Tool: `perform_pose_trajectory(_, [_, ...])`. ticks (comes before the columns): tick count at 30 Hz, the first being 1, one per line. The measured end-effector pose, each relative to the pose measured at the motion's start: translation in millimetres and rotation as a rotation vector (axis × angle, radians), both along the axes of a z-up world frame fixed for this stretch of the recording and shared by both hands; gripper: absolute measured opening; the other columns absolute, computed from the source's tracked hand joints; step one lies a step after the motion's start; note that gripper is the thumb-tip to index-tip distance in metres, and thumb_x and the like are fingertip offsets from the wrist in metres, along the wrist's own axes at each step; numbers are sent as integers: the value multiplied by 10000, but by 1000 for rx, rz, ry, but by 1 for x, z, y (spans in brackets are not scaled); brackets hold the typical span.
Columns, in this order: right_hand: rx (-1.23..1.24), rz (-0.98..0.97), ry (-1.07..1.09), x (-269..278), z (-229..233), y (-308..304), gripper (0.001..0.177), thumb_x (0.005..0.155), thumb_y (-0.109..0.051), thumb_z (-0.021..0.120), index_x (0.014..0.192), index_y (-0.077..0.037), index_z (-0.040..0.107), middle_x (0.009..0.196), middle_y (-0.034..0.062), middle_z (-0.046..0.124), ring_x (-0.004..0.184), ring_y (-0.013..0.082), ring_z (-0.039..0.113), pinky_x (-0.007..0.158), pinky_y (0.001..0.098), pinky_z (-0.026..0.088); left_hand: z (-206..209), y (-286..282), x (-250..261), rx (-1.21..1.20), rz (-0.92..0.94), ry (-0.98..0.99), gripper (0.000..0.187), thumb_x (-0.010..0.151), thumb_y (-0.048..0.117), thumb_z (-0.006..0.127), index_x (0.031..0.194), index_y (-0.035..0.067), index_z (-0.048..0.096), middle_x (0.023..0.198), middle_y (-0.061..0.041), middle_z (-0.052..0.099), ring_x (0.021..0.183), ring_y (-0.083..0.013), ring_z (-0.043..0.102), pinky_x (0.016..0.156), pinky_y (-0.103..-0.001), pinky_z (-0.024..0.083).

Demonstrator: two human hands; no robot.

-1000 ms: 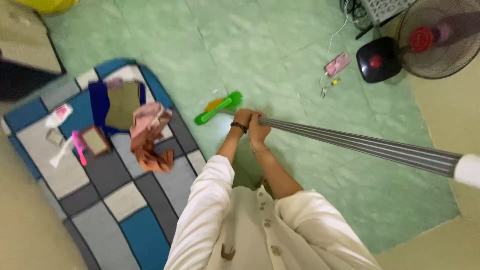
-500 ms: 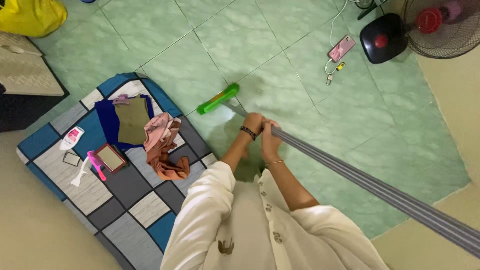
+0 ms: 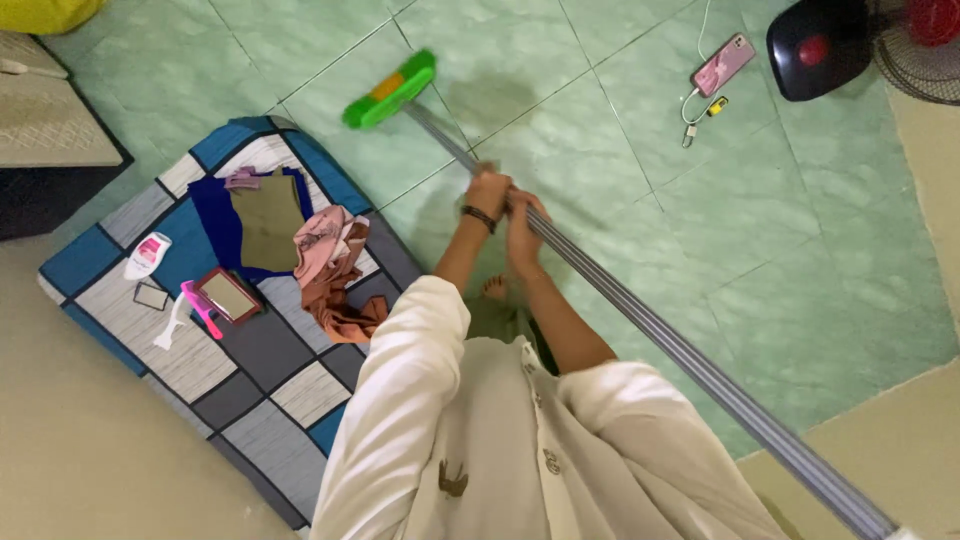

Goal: The person sweeps the tiled floor of a bedroom using a green broom with a long handle. They move the broom back and forth across the floor, covering different areas of the room.

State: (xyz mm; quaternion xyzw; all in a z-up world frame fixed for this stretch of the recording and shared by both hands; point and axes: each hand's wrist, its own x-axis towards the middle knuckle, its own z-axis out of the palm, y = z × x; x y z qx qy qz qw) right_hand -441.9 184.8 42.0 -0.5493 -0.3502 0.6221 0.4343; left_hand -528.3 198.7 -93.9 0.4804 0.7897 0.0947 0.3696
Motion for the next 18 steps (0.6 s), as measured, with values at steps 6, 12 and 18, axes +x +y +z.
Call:
perform_pose_trajectory(6, [-74,-46,-155,126,38,-22,156,1029,-146,610,1007,-22,703,1074,194,735,1077,323,706,946,514,591,67,0,142,-210,406,-468,782,967,315,596,1488,-81,167,1229,-412,612,1171,-534,644,1051,-613,499])
perform_pose_trajectory(12, [-37,-85,-108,107,-9,-3,146,1010,-174,644,989,-47,714,1057,168,740,1048,289,704,923,489,596,-70,-9,162,-11,-110,-145,194,954,222,610,1002,188,795,1269,-187,651,1062,-374,743,862,-456,648])
perform_pose_trajectory(18, [-39,-16,-51,48,-82,81,139,988,-207,685,966,-77,728,1037,136,746,1013,249,702,895,458,603,-57,62,75,315,-51,273,153,916,153,657,908,105,802,1016,-205,618,947,-392,718,642,-424,650])
